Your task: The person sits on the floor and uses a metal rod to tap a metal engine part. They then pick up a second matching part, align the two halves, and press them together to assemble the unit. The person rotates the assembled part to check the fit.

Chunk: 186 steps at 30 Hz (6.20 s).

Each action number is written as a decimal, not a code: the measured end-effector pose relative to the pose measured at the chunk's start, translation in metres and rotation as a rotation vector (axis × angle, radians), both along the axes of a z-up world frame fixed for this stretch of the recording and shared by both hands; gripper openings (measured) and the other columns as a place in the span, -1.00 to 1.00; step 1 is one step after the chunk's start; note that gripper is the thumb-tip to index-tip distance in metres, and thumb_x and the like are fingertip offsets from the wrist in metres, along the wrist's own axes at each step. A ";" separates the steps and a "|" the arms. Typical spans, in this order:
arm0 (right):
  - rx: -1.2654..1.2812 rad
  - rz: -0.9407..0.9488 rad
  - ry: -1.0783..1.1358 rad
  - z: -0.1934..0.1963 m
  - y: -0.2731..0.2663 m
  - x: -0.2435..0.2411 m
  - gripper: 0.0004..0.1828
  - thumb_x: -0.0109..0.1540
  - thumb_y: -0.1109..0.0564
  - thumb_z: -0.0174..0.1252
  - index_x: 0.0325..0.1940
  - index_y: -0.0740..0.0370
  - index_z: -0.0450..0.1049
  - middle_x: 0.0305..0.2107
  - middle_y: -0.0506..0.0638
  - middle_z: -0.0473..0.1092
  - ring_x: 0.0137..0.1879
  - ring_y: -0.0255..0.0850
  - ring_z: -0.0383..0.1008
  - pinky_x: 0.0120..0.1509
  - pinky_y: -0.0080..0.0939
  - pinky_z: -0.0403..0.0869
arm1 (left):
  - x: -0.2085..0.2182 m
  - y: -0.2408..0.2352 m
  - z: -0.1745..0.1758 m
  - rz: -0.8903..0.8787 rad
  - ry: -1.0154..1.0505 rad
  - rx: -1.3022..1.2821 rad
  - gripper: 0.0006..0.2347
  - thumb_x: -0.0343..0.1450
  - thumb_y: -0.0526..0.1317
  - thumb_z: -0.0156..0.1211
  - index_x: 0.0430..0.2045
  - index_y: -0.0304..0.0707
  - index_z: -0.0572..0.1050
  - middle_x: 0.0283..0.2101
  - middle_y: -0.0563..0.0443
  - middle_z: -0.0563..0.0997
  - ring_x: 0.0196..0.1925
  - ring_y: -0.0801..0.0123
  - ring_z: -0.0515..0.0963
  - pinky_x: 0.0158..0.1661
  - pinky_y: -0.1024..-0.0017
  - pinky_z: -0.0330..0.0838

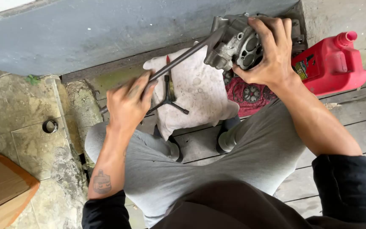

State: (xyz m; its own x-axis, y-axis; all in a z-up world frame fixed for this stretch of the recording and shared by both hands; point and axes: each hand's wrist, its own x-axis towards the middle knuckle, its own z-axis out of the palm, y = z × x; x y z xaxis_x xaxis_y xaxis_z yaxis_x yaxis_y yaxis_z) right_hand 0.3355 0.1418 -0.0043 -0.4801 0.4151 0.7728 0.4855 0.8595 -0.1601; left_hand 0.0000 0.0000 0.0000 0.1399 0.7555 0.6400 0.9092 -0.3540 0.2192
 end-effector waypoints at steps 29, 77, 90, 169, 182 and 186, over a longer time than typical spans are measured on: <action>-1.936 0.121 1.407 -0.025 0.017 -0.021 -0.52 0.14 -0.21 0.11 0.01 0.10 0.48 -0.08 0.06 0.50 -0.04 -0.11 0.48 -0.08 -0.06 0.41 | -0.012 0.000 -0.045 -0.046 0.155 0.198 -0.86 0.45 -0.20 0.41 -0.18 -0.20 0.72 -0.54 0.10 0.58 -0.73 0.55 0.23 -0.67 0.52 0.04; -2.000 0.175 1.461 -0.013 0.019 -0.004 -0.44 0.09 -0.21 0.12 0.07 0.12 0.48 0.03 0.10 0.47 0.08 -0.04 0.45 -0.02 0.03 0.41 | -0.018 0.005 -0.075 -0.161 0.510 0.386 -0.80 0.45 -0.15 0.42 -0.07 0.14 0.65 -0.62 0.25 0.33 -0.69 0.64 0.18 -0.73 0.69 0.02; -1.976 0.127 1.431 -0.015 0.015 -0.007 -0.54 0.15 -0.21 0.09 0.00 0.06 0.49 -0.05 0.04 0.50 -0.03 -0.09 0.46 -0.12 -0.01 0.36 | -0.021 0.010 -0.101 -0.203 0.508 0.671 -0.80 0.59 -0.01 0.24 0.05 0.10 0.59 -0.72 0.36 0.22 -0.78 0.61 0.09 -0.77 0.70 -0.03; -0.318 0.075 -0.026 -0.027 0.024 -0.004 -0.11 0.02 0.20 0.56 0.24 0.51 0.16 0.03 0.39 0.19 0.09 0.32 0.33 0.19 0.30 0.40 | -0.046 0.005 -0.035 0.017 -0.597 0.175 -0.72 0.66 -0.10 -0.08 -0.26 -0.34 0.47 -0.68 0.23 0.19 -0.71 0.52 0.09 -0.62 0.41 -0.04; -1.370 0.513 0.833 -0.083 0.044 0.006 -0.36 0.14 0.13 0.14 0.31 0.14 0.19 0.11 0.06 0.27 0.24 -0.07 0.24 0.42 0.06 0.27 | -0.033 0.008 -0.036 -0.011 -0.972 -0.028 -0.72 0.65 -0.09 -0.09 -0.25 -0.34 0.47 -0.64 0.27 0.19 -0.65 0.63 0.09 -0.57 0.54 -0.03; -1.684 0.886 1.000 -0.076 0.033 -0.009 -0.86 0.24 0.06 0.08 -0.17 0.03 0.51 -0.17 -0.19 0.50 -0.01 -0.35 0.45 0.33 -0.19 0.33 | -0.032 0.008 -0.042 -0.074 -1.055 -0.099 -0.71 0.63 -0.03 -0.08 -0.24 -0.29 0.46 -0.65 0.30 0.20 -0.68 0.66 0.10 -0.64 0.56 -0.01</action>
State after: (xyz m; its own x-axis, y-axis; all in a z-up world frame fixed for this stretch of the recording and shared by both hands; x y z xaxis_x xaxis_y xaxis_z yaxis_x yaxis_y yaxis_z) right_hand 0.3262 0.1750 -0.0807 -0.6555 0.7530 0.0581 -0.5684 -0.4412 -0.6944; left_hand -0.0321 0.0082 -0.0420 -0.4022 0.8234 0.4002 0.2187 -0.3381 0.9154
